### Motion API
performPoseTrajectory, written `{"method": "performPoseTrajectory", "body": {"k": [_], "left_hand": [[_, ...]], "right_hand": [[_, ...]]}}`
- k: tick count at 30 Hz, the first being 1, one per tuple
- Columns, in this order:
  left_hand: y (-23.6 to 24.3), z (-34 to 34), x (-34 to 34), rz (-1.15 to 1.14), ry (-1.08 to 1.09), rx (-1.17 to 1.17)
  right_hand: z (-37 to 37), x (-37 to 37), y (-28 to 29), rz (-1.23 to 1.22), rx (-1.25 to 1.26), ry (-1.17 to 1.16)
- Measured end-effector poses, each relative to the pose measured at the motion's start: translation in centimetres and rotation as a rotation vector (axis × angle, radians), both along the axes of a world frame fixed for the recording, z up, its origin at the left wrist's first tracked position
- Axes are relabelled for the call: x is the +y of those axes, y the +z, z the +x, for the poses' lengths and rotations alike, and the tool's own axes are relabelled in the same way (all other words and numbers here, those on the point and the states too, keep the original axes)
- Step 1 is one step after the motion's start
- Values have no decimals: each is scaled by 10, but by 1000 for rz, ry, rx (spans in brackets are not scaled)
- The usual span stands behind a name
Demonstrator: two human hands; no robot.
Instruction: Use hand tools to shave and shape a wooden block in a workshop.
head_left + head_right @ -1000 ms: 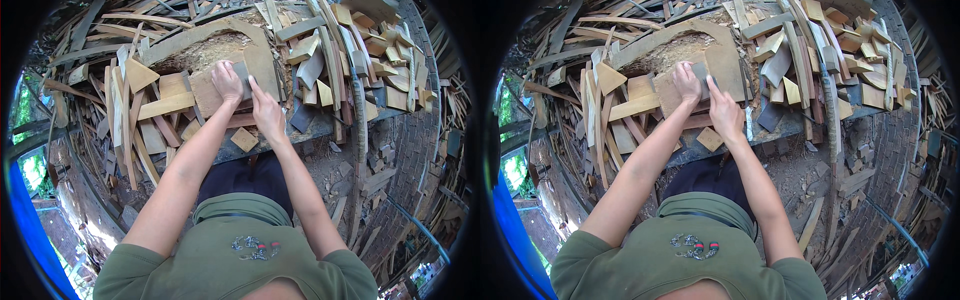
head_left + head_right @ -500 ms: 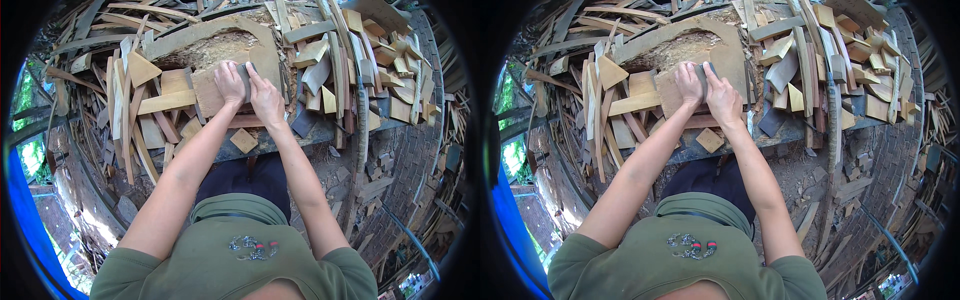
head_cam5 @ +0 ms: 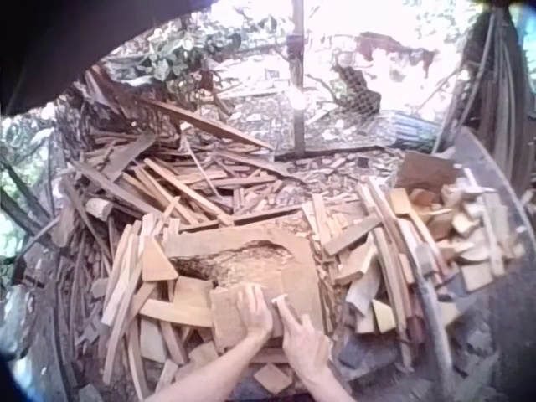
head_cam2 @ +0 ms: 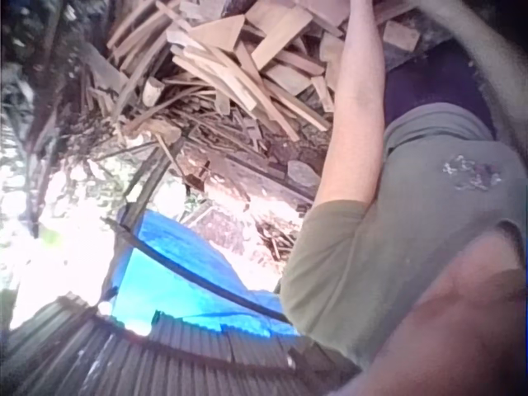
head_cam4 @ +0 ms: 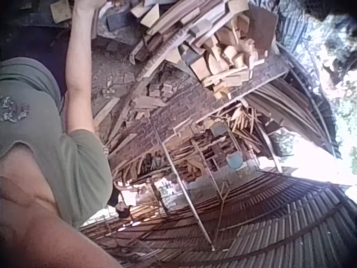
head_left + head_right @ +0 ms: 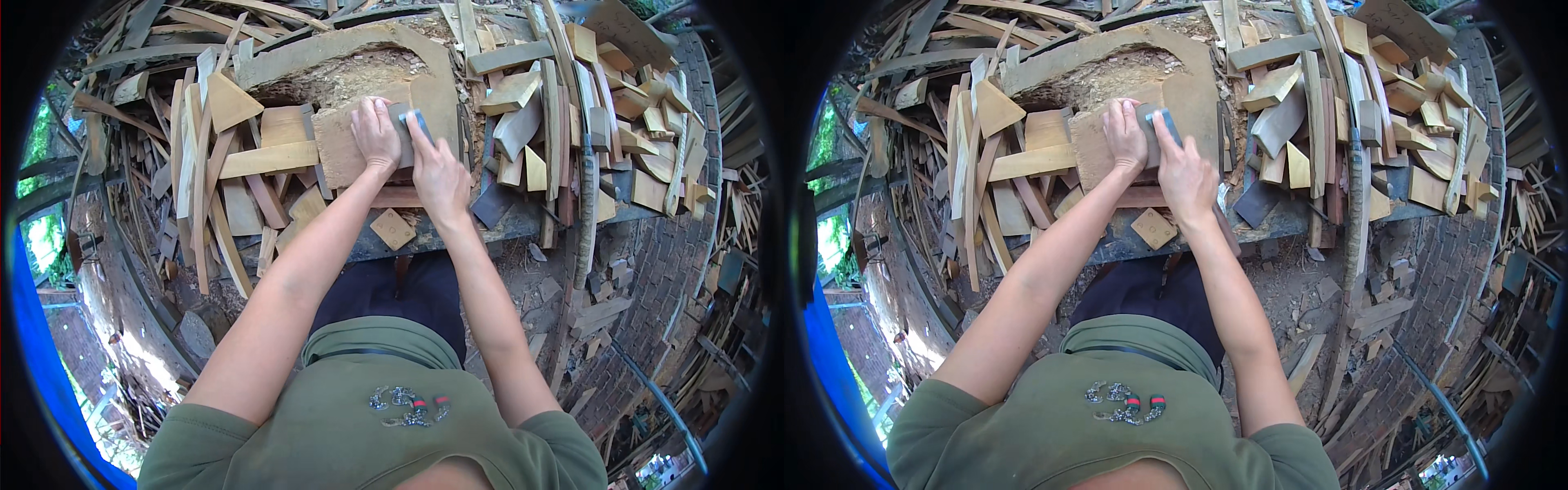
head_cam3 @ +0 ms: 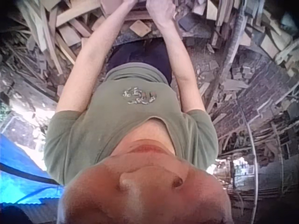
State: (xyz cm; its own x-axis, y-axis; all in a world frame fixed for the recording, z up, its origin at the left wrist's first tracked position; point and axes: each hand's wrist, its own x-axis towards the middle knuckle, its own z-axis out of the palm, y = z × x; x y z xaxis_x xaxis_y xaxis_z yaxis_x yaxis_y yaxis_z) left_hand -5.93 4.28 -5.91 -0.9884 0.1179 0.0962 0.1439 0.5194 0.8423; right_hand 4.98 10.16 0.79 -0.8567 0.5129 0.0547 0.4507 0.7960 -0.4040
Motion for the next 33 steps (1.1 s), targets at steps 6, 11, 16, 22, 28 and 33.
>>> {"method": "performPoseTrajectory", "body": {"k": [6, 11, 16, 22, 28, 33], "left_hand": [[7, 0, -2, 18, 18, 3], [3, -1, 4, 10, 9, 7], [7, -2, 0, 14, 38, 0], [2, 2, 5, 10, 19, -2], [7, 2, -1, 10, 31, -9], [1, 0, 7, -5, -3, -14]], "right_hand": [[6, -3, 13, 50, -35, 40], [-10, 4, 4, 72, 17, 46], [11, -5, 15, 34, -110, 40], [-11, 8, 0, 129, -3, 24], [16, -4, 13, 69, -79, 37], [-23, 13, 3, 97, -30, 16]]}}
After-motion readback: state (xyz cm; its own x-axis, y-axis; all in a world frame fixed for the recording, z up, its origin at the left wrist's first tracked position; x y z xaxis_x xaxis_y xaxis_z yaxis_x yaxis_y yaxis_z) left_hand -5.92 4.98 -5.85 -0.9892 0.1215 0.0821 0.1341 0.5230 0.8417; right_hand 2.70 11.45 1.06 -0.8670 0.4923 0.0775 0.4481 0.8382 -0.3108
